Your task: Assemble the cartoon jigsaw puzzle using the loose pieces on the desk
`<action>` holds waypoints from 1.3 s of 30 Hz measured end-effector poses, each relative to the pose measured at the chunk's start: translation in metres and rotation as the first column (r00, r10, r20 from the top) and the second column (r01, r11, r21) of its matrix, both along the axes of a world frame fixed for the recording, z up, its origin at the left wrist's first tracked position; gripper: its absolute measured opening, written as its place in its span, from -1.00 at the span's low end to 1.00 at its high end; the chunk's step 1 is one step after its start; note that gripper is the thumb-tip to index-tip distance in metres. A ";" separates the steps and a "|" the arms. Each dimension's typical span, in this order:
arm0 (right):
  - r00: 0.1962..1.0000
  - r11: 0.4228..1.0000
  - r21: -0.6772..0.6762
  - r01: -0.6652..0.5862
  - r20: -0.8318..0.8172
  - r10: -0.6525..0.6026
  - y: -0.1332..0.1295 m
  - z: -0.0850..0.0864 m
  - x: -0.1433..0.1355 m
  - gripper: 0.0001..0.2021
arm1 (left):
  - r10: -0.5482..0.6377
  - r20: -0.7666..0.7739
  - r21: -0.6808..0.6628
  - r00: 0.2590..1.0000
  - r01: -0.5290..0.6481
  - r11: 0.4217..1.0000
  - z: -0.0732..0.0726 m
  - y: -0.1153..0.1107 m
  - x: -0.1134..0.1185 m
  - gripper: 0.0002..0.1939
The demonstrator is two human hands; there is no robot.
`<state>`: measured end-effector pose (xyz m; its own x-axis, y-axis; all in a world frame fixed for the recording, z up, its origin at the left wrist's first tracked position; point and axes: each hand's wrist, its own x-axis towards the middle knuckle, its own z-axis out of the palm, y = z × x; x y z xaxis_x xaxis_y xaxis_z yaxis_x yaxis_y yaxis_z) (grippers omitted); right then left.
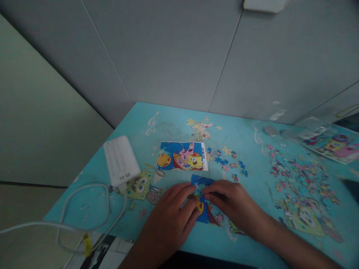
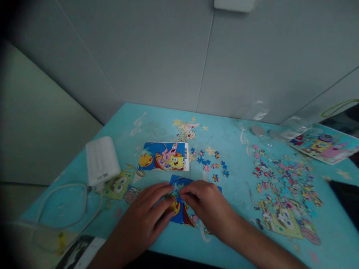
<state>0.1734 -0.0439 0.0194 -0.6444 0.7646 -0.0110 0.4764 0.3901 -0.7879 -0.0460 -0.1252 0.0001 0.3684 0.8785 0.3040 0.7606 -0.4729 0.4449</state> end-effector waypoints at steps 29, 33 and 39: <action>0.982 0.923 0.371 -0.104 -0.111 0.155 -0.006 -0.020 0.020 -0.83 | 0.013 -0.075 0.233 0.997 0.005 0.972 -0.010 0.010 0.001 -0.84; 0.981 0.930 0.358 -0.088 -0.133 0.144 -0.010 -0.022 0.020 -0.81 | 0.018 -0.052 0.118 0.998 -0.012 0.993 -0.002 0.004 0.000 -0.84; 0.978 0.919 0.392 -0.043 -0.170 0.118 -0.012 -0.017 0.016 -0.82 | 0.057 -0.007 -0.019 0.998 -0.058 0.998 0.002 -0.001 0.004 -0.90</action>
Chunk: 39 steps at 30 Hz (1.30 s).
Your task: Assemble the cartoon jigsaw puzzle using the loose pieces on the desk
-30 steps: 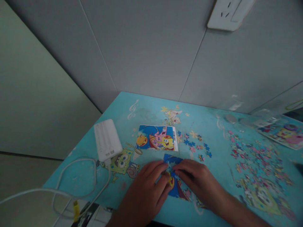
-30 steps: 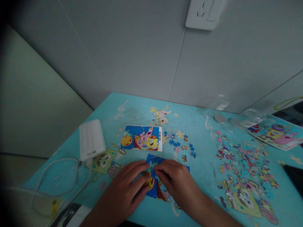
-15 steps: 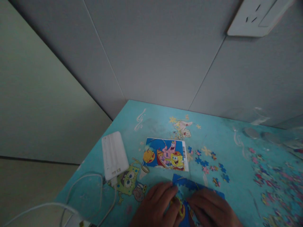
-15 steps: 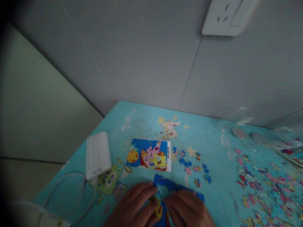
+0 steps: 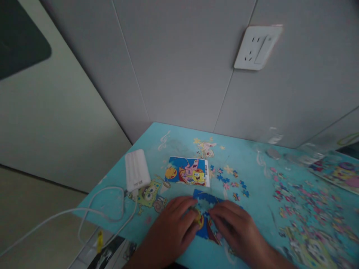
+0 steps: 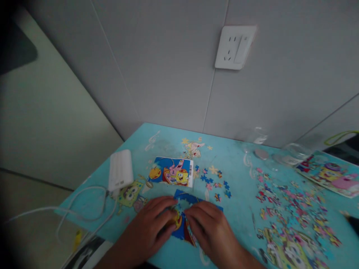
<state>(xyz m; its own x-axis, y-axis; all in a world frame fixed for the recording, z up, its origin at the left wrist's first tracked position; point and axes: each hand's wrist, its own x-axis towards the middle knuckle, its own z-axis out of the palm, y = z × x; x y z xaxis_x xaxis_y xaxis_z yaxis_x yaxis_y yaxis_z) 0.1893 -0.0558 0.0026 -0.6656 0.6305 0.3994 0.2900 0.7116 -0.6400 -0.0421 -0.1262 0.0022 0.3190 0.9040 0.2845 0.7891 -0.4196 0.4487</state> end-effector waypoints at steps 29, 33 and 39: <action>0.992 0.987 -0.127 0.102 0.081 -0.092 0.008 -0.003 0.011 -0.76 | -0.050 -0.071 0.183 0.996 0.062 0.981 -0.007 0.007 -0.002 -0.84; 0.989 0.973 -0.192 0.132 0.094 -0.116 0.006 0.008 0.007 -0.77 | -0.061 -0.063 0.143 0.996 0.069 0.987 0.001 0.005 -0.002 -0.80; 0.993 0.981 -0.185 0.065 0.112 -0.045 0.009 0.019 -0.003 -0.78 | -0.086 -0.046 0.112 0.995 0.091 0.990 0.000 0.004 -0.003 -0.80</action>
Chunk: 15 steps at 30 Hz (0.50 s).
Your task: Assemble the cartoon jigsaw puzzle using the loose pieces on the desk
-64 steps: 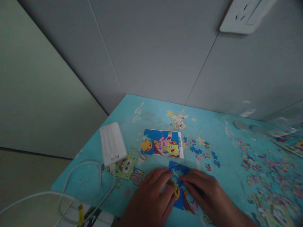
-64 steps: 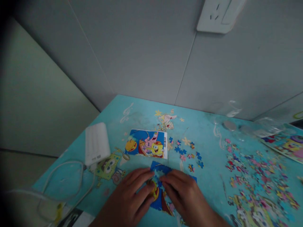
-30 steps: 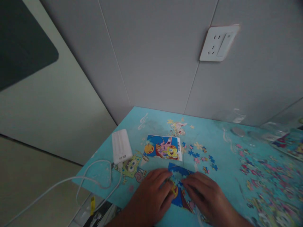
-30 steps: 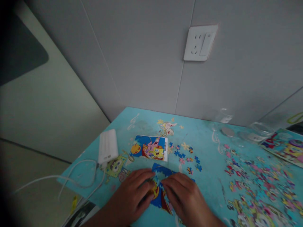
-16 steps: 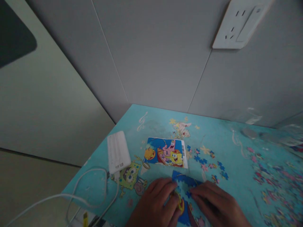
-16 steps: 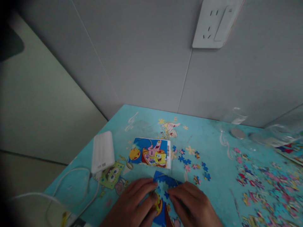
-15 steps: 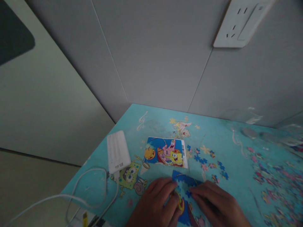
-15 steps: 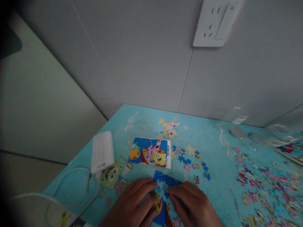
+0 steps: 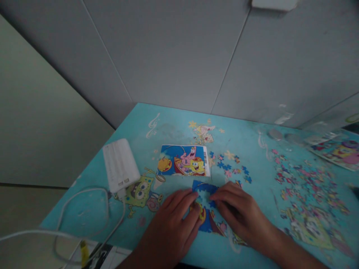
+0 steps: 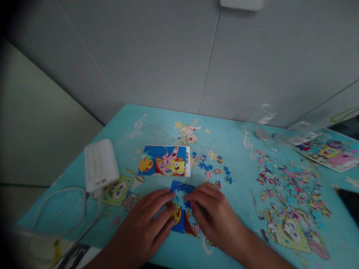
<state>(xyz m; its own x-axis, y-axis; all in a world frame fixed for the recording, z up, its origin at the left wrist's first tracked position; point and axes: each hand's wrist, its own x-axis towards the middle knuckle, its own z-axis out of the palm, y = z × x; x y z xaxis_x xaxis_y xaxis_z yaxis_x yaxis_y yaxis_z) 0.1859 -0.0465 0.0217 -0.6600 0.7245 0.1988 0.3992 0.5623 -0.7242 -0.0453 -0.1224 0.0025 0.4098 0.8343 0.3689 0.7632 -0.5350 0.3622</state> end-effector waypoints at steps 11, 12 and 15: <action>0.997 0.998 0.032 -0.050 0.063 0.048 0.001 0.001 -0.009 -0.82 | 0.032 0.022 -0.061 0.999 -0.030 0.998 -0.004 -0.003 0.000 -0.80; 0.998 0.998 0.036 -0.043 0.056 0.041 0.002 0.000 -0.007 -0.83 | 0.034 0.027 -0.064 0.999 -0.032 0.997 -0.004 -0.004 -0.001 -0.80; 0.998 0.999 0.035 -0.034 0.059 0.032 0.003 -0.002 -0.003 -0.85 | 0.032 0.036 -0.062 0.999 -0.030 0.998 -0.003 -0.005 -0.001 -0.80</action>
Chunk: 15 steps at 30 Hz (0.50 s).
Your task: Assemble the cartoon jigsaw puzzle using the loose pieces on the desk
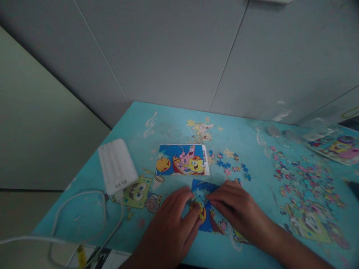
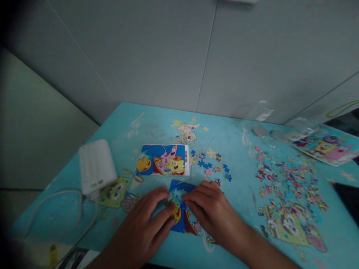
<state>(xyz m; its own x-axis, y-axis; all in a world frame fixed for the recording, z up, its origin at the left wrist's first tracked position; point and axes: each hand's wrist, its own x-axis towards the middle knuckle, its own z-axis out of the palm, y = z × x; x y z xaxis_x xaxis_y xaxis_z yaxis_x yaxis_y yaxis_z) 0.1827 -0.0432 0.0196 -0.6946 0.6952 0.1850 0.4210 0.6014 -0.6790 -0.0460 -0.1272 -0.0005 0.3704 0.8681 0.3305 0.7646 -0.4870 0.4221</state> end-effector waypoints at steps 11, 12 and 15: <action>0.999 0.999 -0.011 -0.033 -0.026 0.033 0.004 -0.007 0.006 -0.86 | -0.024 0.009 -0.005 1.000 0.024 1.000 0.001 0.003 -0.001 -0.80; 0.999 0.999 -0.011 -0.039 -0.019 0.039 0.004 -0.007 0.006 -0.86 | -0.023 0.011 -0.009 1.000 0.024 1.000 0.001 0.003 -0.001 -0.80; 0.999 0.999 -0.004 -0.041 -0.006 0.041 0.003 -0.005 0.006 -0.86 | -0.027 0.015 -0.013 1.000 0.027 1.000 0.002 0.004 -0.001 -0.80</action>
<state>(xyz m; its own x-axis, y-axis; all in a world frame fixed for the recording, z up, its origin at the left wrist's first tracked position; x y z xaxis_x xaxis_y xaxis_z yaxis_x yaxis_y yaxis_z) 0.1888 -0.0403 0.0142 -0.7215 0.6668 0.1866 0.3916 0.6152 -0.6842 -0.0466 -0.1236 0.0011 0.3888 0.8622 0.3247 0.7452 -0.5015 0.4394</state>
